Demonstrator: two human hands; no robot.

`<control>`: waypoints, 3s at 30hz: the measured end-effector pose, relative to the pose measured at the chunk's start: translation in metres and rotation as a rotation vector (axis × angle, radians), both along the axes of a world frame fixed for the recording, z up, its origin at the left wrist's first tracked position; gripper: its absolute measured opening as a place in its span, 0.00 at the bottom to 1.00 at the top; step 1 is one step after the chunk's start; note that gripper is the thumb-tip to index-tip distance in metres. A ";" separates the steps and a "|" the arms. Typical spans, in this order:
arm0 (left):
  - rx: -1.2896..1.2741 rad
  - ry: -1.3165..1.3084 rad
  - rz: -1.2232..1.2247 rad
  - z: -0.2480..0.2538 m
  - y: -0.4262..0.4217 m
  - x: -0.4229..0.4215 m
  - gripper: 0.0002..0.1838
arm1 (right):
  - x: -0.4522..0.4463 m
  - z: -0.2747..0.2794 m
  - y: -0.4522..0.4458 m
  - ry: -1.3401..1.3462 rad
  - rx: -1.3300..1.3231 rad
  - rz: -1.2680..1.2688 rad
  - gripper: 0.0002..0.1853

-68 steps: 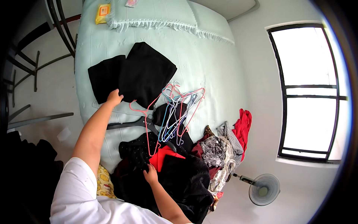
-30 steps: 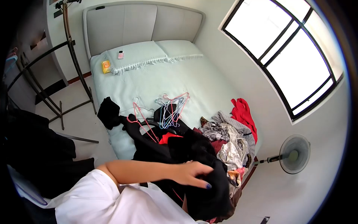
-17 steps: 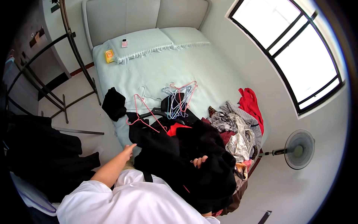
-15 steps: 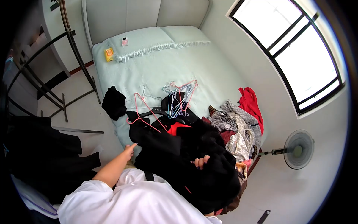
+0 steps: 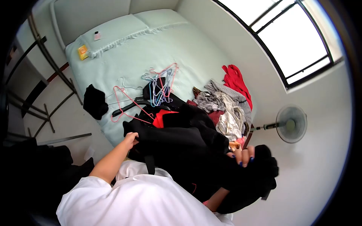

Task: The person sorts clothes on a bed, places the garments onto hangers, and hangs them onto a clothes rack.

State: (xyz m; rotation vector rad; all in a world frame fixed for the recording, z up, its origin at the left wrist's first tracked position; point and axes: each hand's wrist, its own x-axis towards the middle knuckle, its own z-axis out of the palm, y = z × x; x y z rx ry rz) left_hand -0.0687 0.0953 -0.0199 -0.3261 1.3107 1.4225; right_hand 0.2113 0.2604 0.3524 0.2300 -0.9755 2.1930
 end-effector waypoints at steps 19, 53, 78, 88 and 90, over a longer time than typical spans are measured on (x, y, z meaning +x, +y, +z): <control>0.978 0.965 -0.163 0.330 0.240 0.007 0.28 | 0.141 -0.098 0.132 -0.794 -0.166 -0.856 0.10; 0.563 0.118 -0.236 0.094 0.132 0.033 0.06 | 0.118 -0.077 -0.041 -0.746 -0.610 -0.549 0.11; 0.273 1.538 -1.347 0.054 0.057 0.107 0.42 | 0.083 -0.230 -0.099 -1.722 1.007 -0.388 0.44; 0.528 1.776 -1.168 0.063 0.060 0.102 0.37 | 0.054 -0.253 -0.068 -1.605 0.910 -0.800 0.24; 0.506 1.789 -1.093 0.068 0.061 0.103 0.35 | 0.055 -0.216 -0.056 -1.513 0.851 -0.786 0.24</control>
